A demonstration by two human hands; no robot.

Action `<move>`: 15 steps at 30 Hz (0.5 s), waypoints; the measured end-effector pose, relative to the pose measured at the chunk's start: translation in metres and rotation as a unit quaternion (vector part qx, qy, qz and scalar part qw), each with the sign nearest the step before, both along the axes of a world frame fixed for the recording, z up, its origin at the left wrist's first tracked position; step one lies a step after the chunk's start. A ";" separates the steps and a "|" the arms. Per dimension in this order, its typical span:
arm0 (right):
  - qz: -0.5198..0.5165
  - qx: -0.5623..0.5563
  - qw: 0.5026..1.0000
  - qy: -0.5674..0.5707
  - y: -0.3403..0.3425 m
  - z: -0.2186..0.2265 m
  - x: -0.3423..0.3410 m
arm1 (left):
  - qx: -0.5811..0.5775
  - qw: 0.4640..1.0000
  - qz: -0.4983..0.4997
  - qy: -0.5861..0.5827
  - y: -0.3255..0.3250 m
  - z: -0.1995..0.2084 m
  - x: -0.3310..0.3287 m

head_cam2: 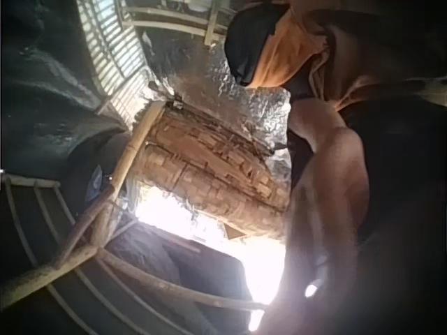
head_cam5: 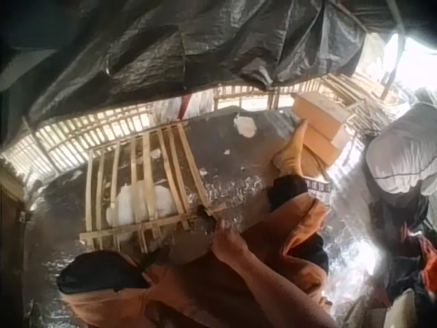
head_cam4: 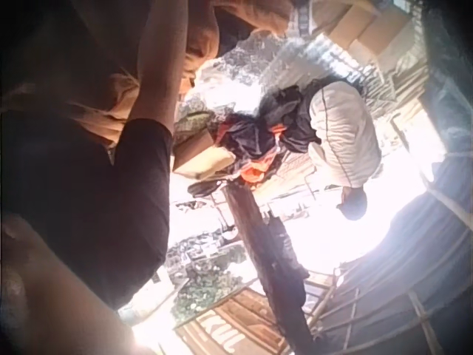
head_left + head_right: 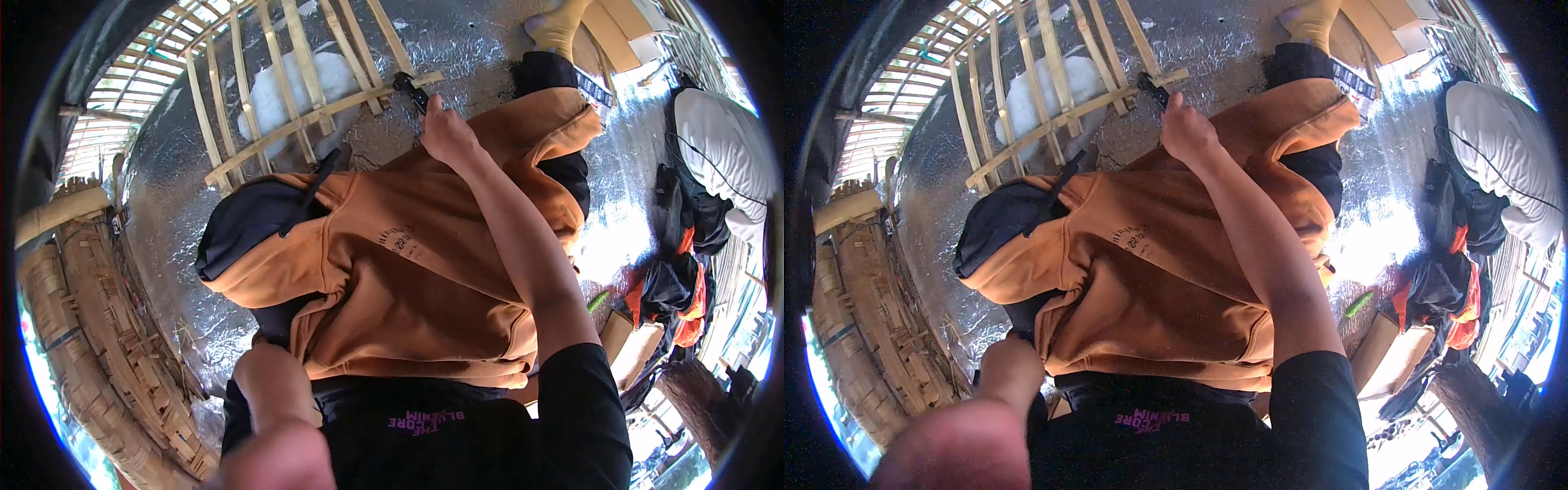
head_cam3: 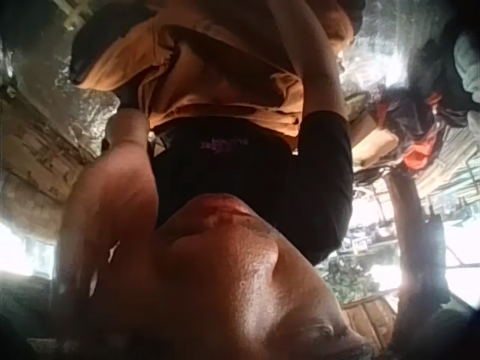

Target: The person constructs a wooden frame by positioning thin wood strips into a grid and hammering small nails into the joints to secure them.

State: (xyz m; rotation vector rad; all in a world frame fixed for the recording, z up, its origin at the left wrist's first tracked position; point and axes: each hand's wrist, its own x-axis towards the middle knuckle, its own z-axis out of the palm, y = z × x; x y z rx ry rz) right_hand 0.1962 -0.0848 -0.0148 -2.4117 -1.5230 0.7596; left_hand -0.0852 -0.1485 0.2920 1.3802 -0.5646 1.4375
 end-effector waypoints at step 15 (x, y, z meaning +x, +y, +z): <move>0.042 0.007 0.999 0.002 0.010 -0.008 -0.005 | -0.037 0.941 -0.197 0.272 -0.063 -0.082 0.030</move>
